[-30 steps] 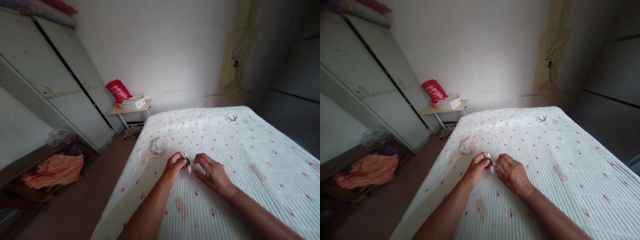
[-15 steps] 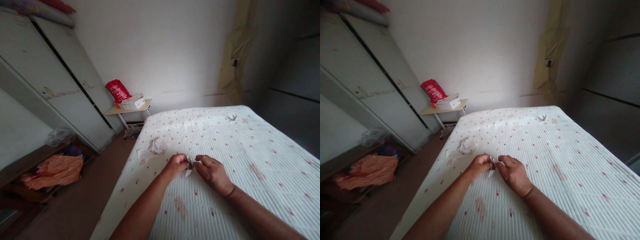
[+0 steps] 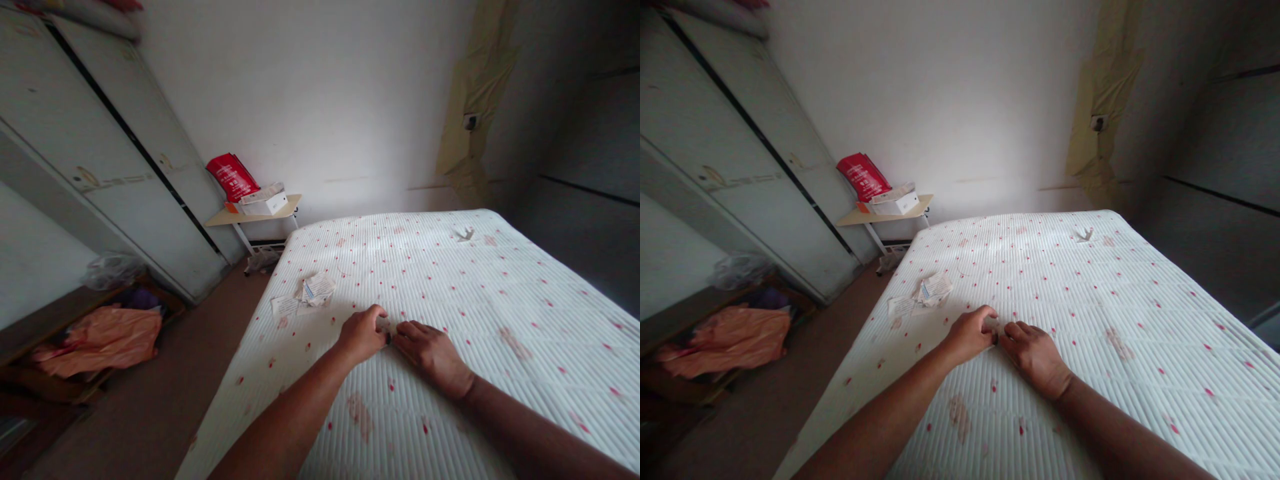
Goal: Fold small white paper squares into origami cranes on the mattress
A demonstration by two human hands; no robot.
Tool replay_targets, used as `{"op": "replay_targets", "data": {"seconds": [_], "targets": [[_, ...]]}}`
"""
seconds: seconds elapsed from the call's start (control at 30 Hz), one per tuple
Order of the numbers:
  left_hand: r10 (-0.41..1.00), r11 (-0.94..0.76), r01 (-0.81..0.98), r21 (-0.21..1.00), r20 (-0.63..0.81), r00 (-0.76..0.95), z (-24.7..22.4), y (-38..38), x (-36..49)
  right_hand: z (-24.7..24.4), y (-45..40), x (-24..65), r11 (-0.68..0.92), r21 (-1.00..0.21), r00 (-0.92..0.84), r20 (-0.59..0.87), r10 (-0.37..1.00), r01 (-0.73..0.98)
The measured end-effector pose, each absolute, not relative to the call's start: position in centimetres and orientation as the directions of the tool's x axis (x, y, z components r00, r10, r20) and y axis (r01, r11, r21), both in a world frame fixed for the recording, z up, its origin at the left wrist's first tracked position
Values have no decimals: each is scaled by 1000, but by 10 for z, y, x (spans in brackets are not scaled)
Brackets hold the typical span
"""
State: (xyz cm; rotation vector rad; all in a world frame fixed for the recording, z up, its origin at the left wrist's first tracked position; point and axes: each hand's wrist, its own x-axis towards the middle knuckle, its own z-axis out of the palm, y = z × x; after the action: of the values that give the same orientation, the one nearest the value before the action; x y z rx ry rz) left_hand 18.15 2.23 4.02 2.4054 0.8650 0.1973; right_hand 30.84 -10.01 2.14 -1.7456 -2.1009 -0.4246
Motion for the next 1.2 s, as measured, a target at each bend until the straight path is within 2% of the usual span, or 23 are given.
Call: {"op": "replay_targets", "data": {"seconds": [0.17,0.3,0.5,0.67,0.8,0.9,1.0,1.2], "targets": [[714,-611,652,449,-43,699,42,10,171,20,-103,310,208,-32,-182,369,911,978],[735,-642,663,385,64,675,34,0,166,23,-104,310,229,-52,-197,349,916,972],[624,-756,496,427,242,743,22,-4,159,22,-110,318,256,-113,-202,354,913,960],[558,-782,378,495,286,779,19,0,150,16,-112,324,240,-125,-178,379,908,963],[536,-798,362,483,293,792,18,1,147,18,-111,322,238,-166,-168,353,920,957],[509,-827,368,425,286,812,20,0,147,23,-111,319,259,-182,-185,345,920,949],[465,-870,375,320,283,839,22,0,147,27,-112,318,285,-183,-213,336,917,941],[393,-919,361,158,301,869,28,-5,145,24,-113,318,249,-164,-187,319,929,955]]}}
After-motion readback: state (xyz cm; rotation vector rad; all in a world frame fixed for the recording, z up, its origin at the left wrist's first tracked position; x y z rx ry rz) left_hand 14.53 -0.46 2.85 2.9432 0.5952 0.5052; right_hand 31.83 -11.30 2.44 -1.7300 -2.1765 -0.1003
